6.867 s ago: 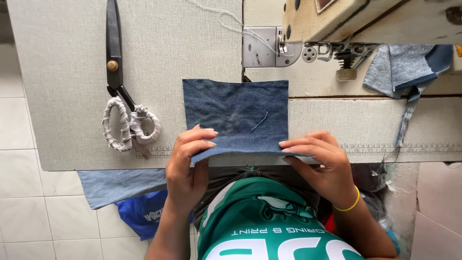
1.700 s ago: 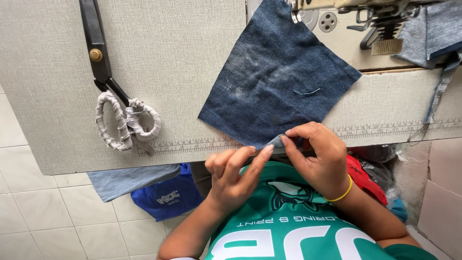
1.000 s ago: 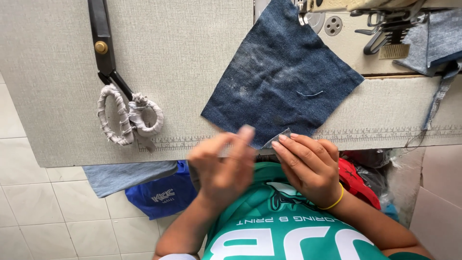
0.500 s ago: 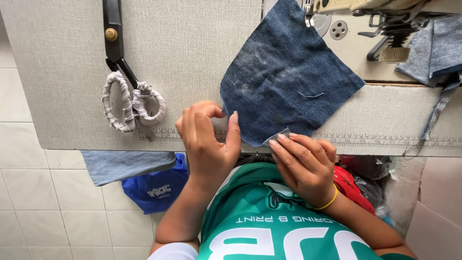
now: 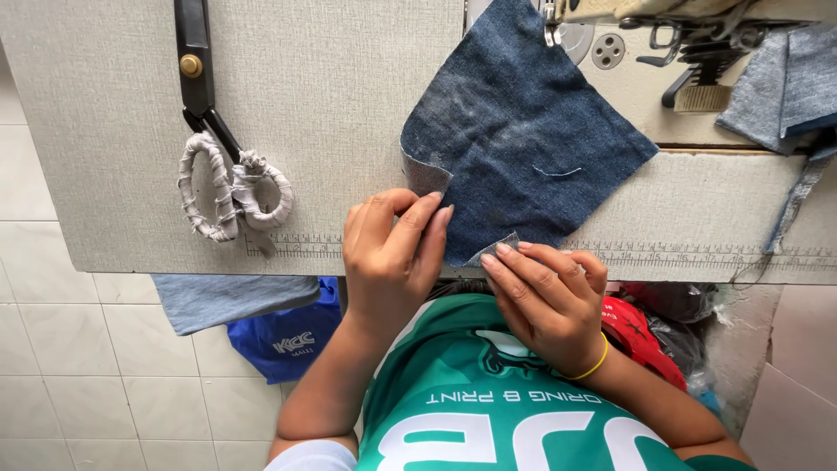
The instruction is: Trimming, folding, and preparing denim fabric components for sewing on an industrial machine.
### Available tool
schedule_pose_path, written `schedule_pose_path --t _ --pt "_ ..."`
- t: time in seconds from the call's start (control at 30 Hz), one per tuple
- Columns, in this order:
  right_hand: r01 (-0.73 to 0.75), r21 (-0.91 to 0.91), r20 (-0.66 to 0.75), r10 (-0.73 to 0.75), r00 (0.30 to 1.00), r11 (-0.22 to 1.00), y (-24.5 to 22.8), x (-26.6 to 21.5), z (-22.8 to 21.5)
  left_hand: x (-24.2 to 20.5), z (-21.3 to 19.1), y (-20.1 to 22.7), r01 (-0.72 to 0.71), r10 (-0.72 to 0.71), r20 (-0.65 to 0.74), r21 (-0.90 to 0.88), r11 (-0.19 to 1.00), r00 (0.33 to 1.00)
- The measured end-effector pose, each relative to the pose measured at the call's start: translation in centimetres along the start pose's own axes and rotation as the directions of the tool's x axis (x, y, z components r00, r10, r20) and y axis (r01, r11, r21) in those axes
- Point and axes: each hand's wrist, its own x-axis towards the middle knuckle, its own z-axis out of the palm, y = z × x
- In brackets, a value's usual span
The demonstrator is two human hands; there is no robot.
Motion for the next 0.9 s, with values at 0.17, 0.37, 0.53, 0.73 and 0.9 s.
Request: schedule_pose_path --t 0.17,0.37,0.53,0.73,0.9 --pt "-0.009 -0.034 0.017 0.009 1.000 0.999 -0.2 -0.4 0.0 0.3 -1.2 -1.5 -0.093 0.106 0.182 -0.080 0.992 0.978" --pt "-0.019 -0.233 0.061 0.034 0.998 0.972 -1.7 -1.2 0.0 2.1 -2.7 -4.0 -0.370 0.357 0.350 -0.030 0.929 0.866" --pt "-0.025 -0.349 0.134 0.076 0.988 0.937 -3.4 -1.6 -0.3 2.3 -2.0 -4.6 -0.425 0.423 0.346 -0.073 0.902 0.838" --pt "-0.019 -0.445 0.151 0.096 0.984 0.895 -3.6 -1.1 -0.6 0.5 -2.1 -3.1 -0.363 0.335 0.284 0.050 0.931 0.898" --pt "0.010 -0.292 0.156 0.037 0.987 0.956 -1.0 0.6 -0.9 -1.9 -1.9 -0.7 -0.265 0.230 0.193 0.184 0.946 0.954"
